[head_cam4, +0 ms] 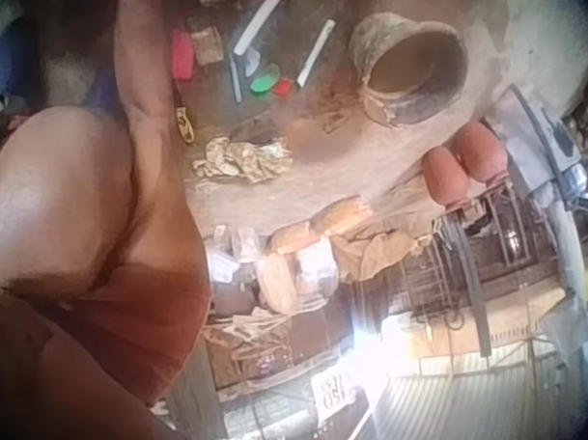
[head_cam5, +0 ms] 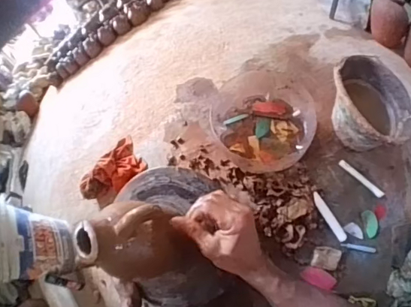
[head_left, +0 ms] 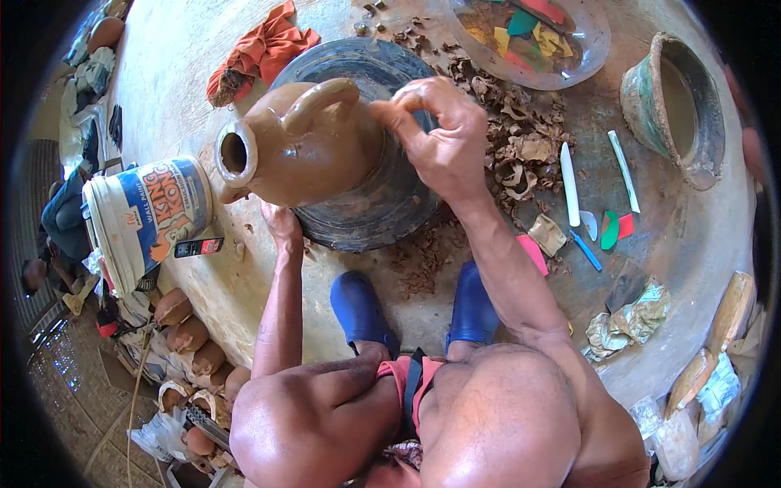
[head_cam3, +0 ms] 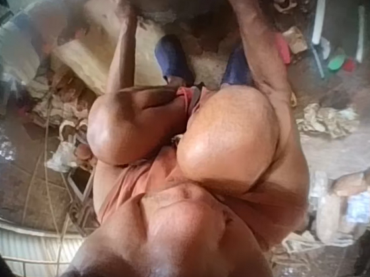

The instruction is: The person shapes a clay vessel on a manual pottery wheel by hand, refining the handles and the body of the pot with their fingers and a small wooden tool.

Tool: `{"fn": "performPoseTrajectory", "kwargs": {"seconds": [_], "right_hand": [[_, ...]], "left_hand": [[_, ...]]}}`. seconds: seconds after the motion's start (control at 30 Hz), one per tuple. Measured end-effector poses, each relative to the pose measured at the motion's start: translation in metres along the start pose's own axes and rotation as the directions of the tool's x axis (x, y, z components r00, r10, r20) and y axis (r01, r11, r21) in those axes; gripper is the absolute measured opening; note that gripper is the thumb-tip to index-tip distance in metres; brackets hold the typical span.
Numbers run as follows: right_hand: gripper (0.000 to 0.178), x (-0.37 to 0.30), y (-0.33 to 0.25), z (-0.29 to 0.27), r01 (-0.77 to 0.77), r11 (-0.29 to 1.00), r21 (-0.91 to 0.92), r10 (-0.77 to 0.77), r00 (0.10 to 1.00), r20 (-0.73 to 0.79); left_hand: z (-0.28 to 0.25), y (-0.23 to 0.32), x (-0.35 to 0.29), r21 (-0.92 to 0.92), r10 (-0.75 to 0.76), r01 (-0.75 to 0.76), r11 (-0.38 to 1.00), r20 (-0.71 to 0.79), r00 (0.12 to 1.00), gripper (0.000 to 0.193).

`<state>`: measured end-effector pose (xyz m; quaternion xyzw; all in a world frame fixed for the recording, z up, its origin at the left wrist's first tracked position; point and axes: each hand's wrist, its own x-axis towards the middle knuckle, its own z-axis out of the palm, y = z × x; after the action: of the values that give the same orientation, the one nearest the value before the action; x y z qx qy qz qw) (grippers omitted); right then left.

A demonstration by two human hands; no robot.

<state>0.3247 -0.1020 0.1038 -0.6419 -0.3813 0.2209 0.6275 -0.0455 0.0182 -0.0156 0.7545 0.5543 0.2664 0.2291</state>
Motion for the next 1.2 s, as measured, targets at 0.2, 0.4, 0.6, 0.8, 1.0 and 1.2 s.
{"fn": "performPoseTrajectory", "kwargs": {"seconds": [0.2,0.4,0.6,0.8,1.0,1.2], "right_hand": [[0.039,0.039,0.028,0.008,0.399,0.891,0.216,-0.439,0.879,0.187],[0.028,0.065,0.002,-0.024,0.492,0.852,0.18,-0.522,0.762,0.384],[0.027,0.058,-0.016,-0.032,0.517,0.85,0.107,-0.502,0.729,0.465],[0.017,0.029,-0.007,-0.069,0.384,0.912,-0.144,-0.269,0.825,0.497],[0.019,0.014,-0.049,-0.047,0.135,0.989,-0.063,-0.122,0.975,0.187],[0.024,0.0,-0.087,-0.048,0.19,0.957,-0.218,-0.101,0.925,0.366]], "left_hand": [[0.003,-0.013,0.013,0.023,0.031,-0.032,0.999,0.041,0.999,0.043],[0.004,-0.035,0.038,0.058,0.073,-0.078,0.995,0.082,0.994,0.041],[-0.006,-0.066,0.063,0.073,0.084,-0.098,0.993,0.174,0.981,0.038],[0.01,-0.039,0.085,-0.043,0.152,-0.145,0.988,0.235,0.96,0.041],[-0.004,-0.016,0.117,-0.022,0.102,-0.099,0.995,0.191,0.976,0.055],[0.004,0.047,0.132,-0.111,-0.126,0.121,0.986,-0.04,0.991,0.062]]}}
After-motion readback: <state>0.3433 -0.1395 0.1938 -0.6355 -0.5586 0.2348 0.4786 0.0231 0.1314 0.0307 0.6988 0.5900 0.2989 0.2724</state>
